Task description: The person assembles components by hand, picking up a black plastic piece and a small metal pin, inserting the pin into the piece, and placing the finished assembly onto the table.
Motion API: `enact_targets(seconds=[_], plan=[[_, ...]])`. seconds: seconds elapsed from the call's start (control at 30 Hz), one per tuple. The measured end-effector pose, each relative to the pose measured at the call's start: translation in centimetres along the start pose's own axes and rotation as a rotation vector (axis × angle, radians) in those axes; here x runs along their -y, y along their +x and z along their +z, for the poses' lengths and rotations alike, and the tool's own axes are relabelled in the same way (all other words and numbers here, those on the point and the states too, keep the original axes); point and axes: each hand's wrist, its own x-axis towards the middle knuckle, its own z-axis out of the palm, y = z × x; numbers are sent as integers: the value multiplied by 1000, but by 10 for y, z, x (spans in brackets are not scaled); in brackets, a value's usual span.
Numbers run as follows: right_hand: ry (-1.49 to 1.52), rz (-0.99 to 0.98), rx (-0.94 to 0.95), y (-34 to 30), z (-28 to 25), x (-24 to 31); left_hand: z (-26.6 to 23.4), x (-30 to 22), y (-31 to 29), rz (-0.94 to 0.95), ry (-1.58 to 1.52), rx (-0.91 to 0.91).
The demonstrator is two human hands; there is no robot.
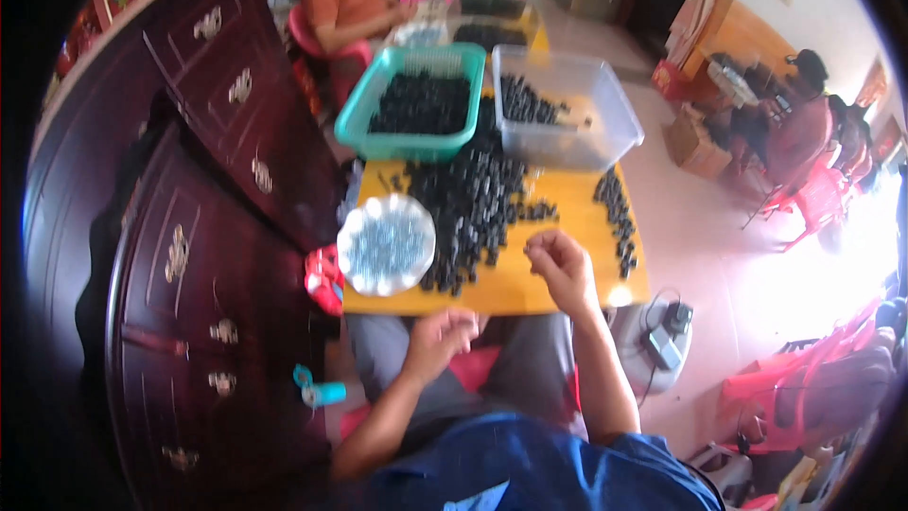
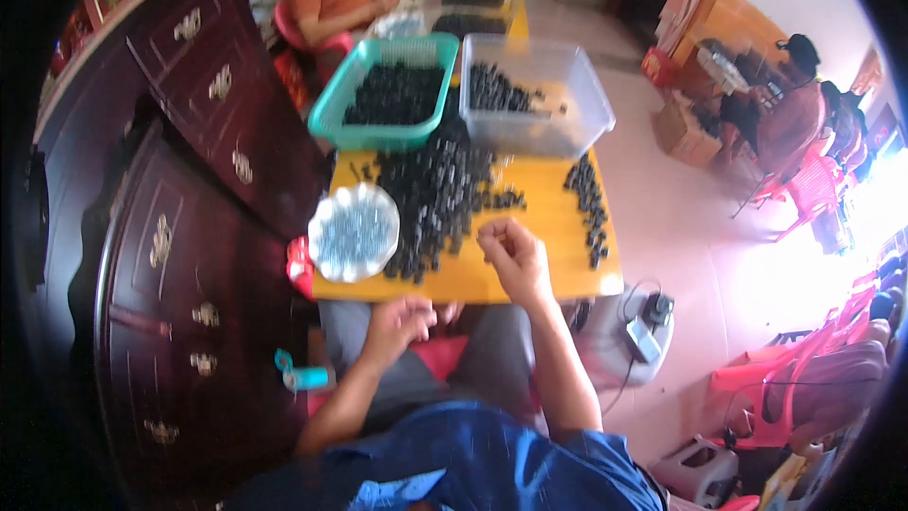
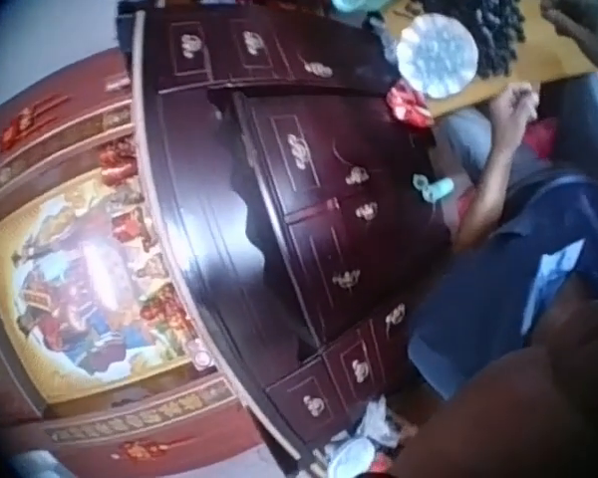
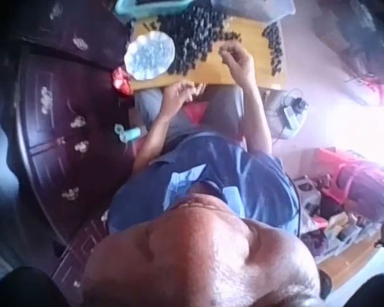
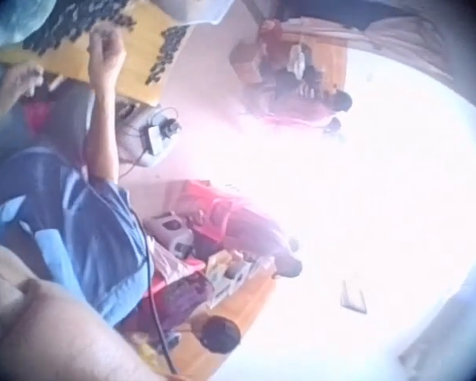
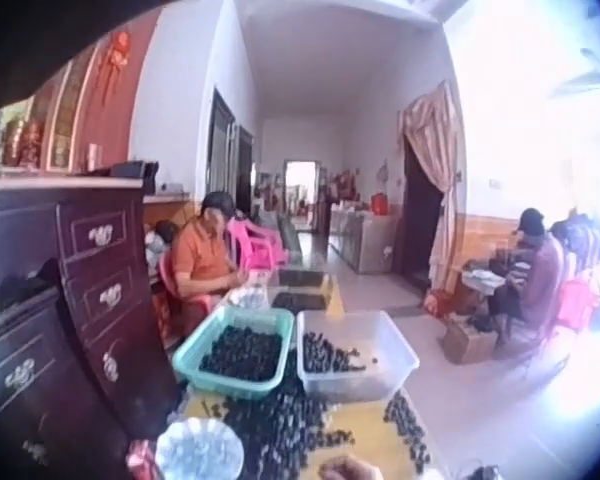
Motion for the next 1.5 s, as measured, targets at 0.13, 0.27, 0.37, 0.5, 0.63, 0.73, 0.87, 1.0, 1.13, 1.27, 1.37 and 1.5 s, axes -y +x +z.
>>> enact_targets(seconds=[0.13,0.27,0.37,0.5,0.63,0.73,0.87,1.0,1.13,1.27,1.37,1.5], plan=[[-17,47,124,-24,10,11,-1,-28,13,91,8,-69],[-11,121,185,-39,23,10,-10,-33,19,190,-1,-20],[53,155,261,-48,34,12,-7,-31,12,189,-82,-1],[43,144,337,-56,43,13,-6,-37,-2,183,-63,24],[106,166,331,-55,49,10,-10,-40,-8,185,-76,11],[156,192,280,-56,54,9,-8,-41,-5,151,-121,-1],[368,235,106,-61,71,-8,-1,-34,-7,102,-9,-33],[415,222,26,-62,78,-12,2,-25,-8,189,298,-21],[641,376,-20,-70,86,-19,15,-34,-11,297,519,94],[722,399,-86,-74,90,-22,20,-26,-13,308,535,113],[752,398,-132,-74,87,-16,22,-28,-12,353,496,140],[610,319,-160,-69,80,-7,24,-19,-12,269,225,114]])
